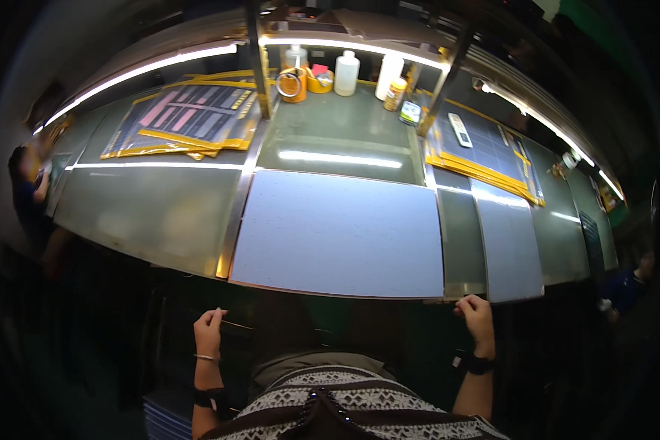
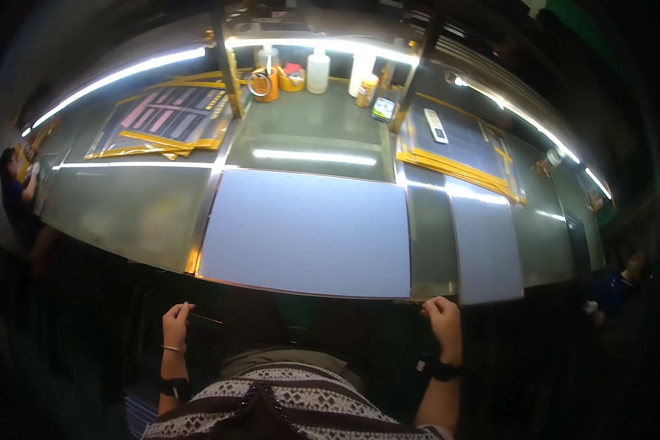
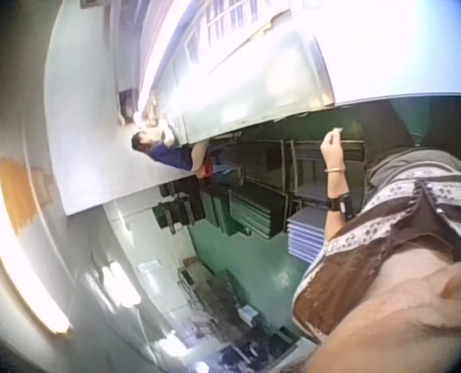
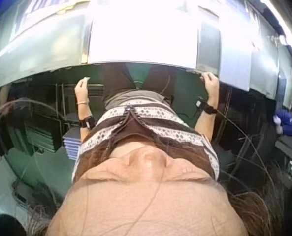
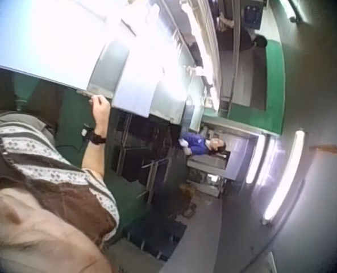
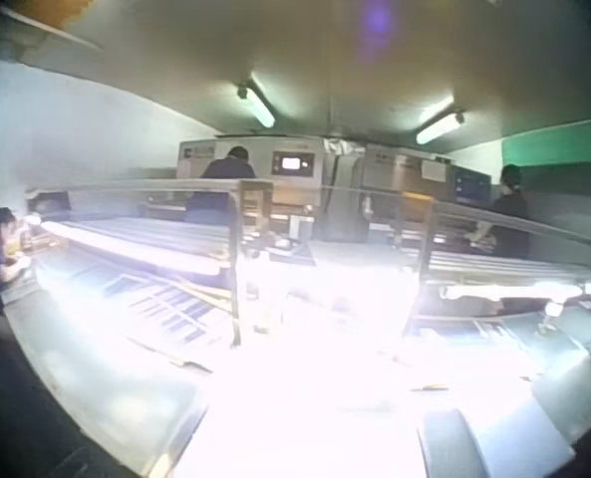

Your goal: Organizing and transferring metal plates and frames between storage racks and a workstation in a fabrication facility.

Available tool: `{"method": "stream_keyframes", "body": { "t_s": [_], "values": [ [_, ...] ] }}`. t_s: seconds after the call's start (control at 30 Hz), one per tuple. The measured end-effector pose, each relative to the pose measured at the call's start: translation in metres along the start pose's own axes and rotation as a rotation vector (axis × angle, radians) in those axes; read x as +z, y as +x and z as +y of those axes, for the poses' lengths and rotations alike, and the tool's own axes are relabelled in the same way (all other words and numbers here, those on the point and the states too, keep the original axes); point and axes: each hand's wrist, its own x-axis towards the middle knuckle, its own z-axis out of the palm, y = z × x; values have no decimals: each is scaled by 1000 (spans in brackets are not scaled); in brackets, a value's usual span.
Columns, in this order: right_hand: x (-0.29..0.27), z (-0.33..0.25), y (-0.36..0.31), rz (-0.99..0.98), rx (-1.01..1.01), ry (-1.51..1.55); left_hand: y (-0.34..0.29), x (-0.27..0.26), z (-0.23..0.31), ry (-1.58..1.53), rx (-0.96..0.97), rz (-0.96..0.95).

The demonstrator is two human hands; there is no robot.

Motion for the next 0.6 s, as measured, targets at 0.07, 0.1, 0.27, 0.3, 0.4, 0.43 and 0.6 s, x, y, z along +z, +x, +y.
{"method": "stream_keyframes", "body": {
  "t_s": [0.07, 0.1, 0.27, 0.3, 0.4, 0.43, 0.6],
  "values": [
    [14, 2, 2, 11, -5, -33, -5, 6, 10, -90, -59, 15],
    [18, -3, 0, 20, -8, -103, -4, 11, 15, -186, -115, 42],
    [31, -6, 3, 56, -32, -162, 20, 39, 34, -297, -76, -6],
    [33, -4, 4, 62, -48, -146, 24, 44, 38, -288, -52, -14],
    [42, -9, 8, 52, -88, -197, 36, 43, 32, -300, -14, 27],
    [47, -14, 10, 48, -105, -266, 40, 41, 25, -259, 28, 49],
    [38, -4, 11, 12, -203, -244, 27, 50, 38, -212, 168, 150]
  ]
}}
